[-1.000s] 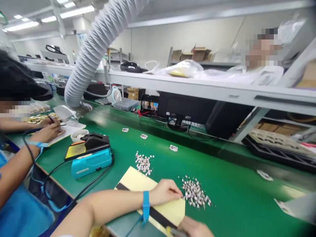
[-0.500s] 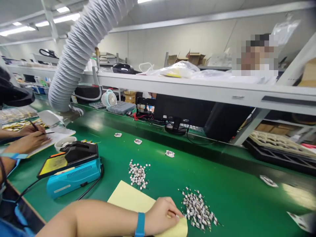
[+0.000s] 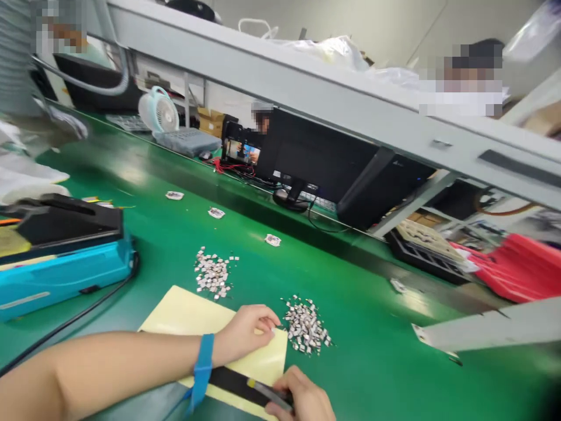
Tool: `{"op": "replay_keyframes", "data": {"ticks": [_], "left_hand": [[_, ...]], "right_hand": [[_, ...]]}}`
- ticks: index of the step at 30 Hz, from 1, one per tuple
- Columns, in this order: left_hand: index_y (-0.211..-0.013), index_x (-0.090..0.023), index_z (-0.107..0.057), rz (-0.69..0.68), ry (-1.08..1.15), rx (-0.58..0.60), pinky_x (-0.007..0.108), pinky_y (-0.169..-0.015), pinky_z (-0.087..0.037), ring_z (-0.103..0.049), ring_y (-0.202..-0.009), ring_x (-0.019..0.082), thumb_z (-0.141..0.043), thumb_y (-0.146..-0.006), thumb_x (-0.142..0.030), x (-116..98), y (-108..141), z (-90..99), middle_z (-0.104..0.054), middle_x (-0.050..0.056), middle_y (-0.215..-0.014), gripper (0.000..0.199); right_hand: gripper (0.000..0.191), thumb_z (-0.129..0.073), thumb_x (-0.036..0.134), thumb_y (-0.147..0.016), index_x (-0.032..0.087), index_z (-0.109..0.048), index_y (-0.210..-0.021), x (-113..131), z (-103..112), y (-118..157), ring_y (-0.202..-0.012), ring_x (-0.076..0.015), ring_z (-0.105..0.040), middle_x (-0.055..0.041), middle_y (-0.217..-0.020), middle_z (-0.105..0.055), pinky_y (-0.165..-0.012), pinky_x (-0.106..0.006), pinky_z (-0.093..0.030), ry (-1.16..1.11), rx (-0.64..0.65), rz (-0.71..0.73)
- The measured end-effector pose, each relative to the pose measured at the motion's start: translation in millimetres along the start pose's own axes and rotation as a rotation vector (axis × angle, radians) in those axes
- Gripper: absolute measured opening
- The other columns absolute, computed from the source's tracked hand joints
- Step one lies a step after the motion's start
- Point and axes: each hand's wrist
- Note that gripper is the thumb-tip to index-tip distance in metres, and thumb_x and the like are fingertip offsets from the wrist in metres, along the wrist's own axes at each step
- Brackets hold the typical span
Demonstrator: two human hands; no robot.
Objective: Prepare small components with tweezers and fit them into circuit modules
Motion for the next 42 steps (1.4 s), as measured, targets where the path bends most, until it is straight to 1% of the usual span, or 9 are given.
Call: {"op": "replay_keyframes", "data": {"ticks": [3,8,10,13,17,24,34,39,42], "left_hand": [[-0.090,-0.012,-0.058,-0.010,0.044,0.011,0.021,-0.069,-0.049,-0.059,-0.073,0.012,-0.050,-0.064,-0.007,5,-2,1.1,-0.060,0.002,-0.076,0.028],[-0.093,-0.015,-0.054,-0.097,-0.047,-0.018,0.020,-0.067,-0.049,-0.060,-0.067,0.010,-0.048,-0.066,-0.010,4,0,0.9,-0.060,0.000,-0.076,0.028],[-0.093,-0.016,-0.053,-0.154,-0.096,-0.035,0.019,-0.067,-0.049,-0.060,-0.067,0.009,-0.049,-0.066,-0.010,-1,4,0.2,-0.061,-0.001,-0.076,0.028],[-0.094,-0.016,-0.052,-0.263,-0.159,-0.073,0.020,-0.069,-0.048,-0.061,-0.069,0.010,-0.051,-0.068,-0.013,-6,10,-1.1,-0.062,0.000,-0.077,0.026],[-0.095,-0.018,-0.051,-0.369,-0.231,-0.063,0.021,-0.072,-0.048,-0.061,-0.072,0.010,-0.052,-0.072,-0.018,-7,15,-1.2,-0.064,0.000,-0.079,0.022],[-0.101,-0.018,-0.046,-0.351,-0.233,-0.039,0.024,-0.074,-0.049,-0.061,-0.075,0.012,-0.051,-0.074,-0.018,-7,19,1.1,-0.064,0.001,-0.080,0.028],[-0.107,-0.017,-0.042,-0.442,-0.299,-0.030,0.023,-0.076,-0.048,-0.061,-0.078,0.011,-0.049,-0.077,-0.018,-3,17,0.9,-0.063,0.000,-0.082,0.030],[-0.108,-0.017,-0.043,-0.404,-0.344,0.009,0.025,-0.078,-0.048,-0.061,-0.080,0.012,-0.047,-0.078,-0.021,-2,19,1.6,-0.064,0.002,-0.085,0.030],[-0.107,-0.017,-0.043,-0.398,-0.312,0.021,0.024,-0.076,-0.049,-0.062,-0.078,0.012,-0.048,-0.078,-0.022,-3,18,2.8,-0.064,0.002,-0.084,0.030]], "right_hand": [[0.014,-0.070,0.010,-0.054,0.018,-0.065,-0.065,1,9,-7,-0.062,-0.0112,-0.055,0.0008,-0.069,-0.061,-0.055,-0.016,-0.034,-0.160,0.059,-0.096],[0.003,-0.062,0.011,-0.058,0.013,-0.059,-0.057,-4,26,-13,-0.049,-0.0061,-0.037,0.0035,-0.054,-0.051,-0.047,-0.017,-0.024,-0.475,0.070,-0.108],[0.008,-0.058,0.019,-0.065,0.012,-0.057,-0.061,-5,32,-15,-0.049,-0.0066,-0.036,0.0020,-0.057,-0.051,-0.047,-0.018,-0.024,-0.721,0.006,-0.092],[0.020,-0.060,0.031,-0.068,0.013,-0.056,-0.061,-2,36,-21,-0.060,-0.0094,-0.043,-0.0032,-0.076,-0.058,-0.051,-0.019,-0.029,-1.053,-0.184,-0.071],[0.023,-0.066,0.034,-0.065,0.014,-0.057,-0.062,9,30,-25,-0.055,-0.0076,-0.040,-0.0036,-0.080,-0.056,-0.046,-0.019,-0.026,-1.279,-0.177,-0.087],[0.023,-0.066,0.033,-0.068,0.013,-0.055,-0.062,16,27,-24,-0.052,-0.0061,-0.037,-0.0010,-0.070,-0.053,-0.046,-0.019,-0.025,-1.342,-0.136,-0.066],[0.020,-0.063,0.030,-0.070,0.013,-0.053,-0.064,15,29,-24,-0.055,-0.0056,-0.037,0.0016,-0.067,-0.050,-0.051,-0.019,-0.028,-1.326,-0.067,-0.069],[0.017,-0.067,0.023,-0.062,0.013,-0.054,-0.060,17,25,-25,-0.058,-0.0085,-0.042,0.0012,-0.063,-0.051,-0.054,-0.021,-0.030,-1.286,-0.137,-0.118],[0.022,-0.069,0.023,-0.060,0.013,-0.050,-0.055,15,26,-26,-0.055,-0.0069,-0.042,0.0025,-0.059,-0.050,-0.052,-0.020,-0.030,-1.385,-0.122,-0.150]]}}
Point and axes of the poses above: each hand's wrist, its own y-axis away from the middle knuckle, its own z-axis out of the back of the hand, x = y × z
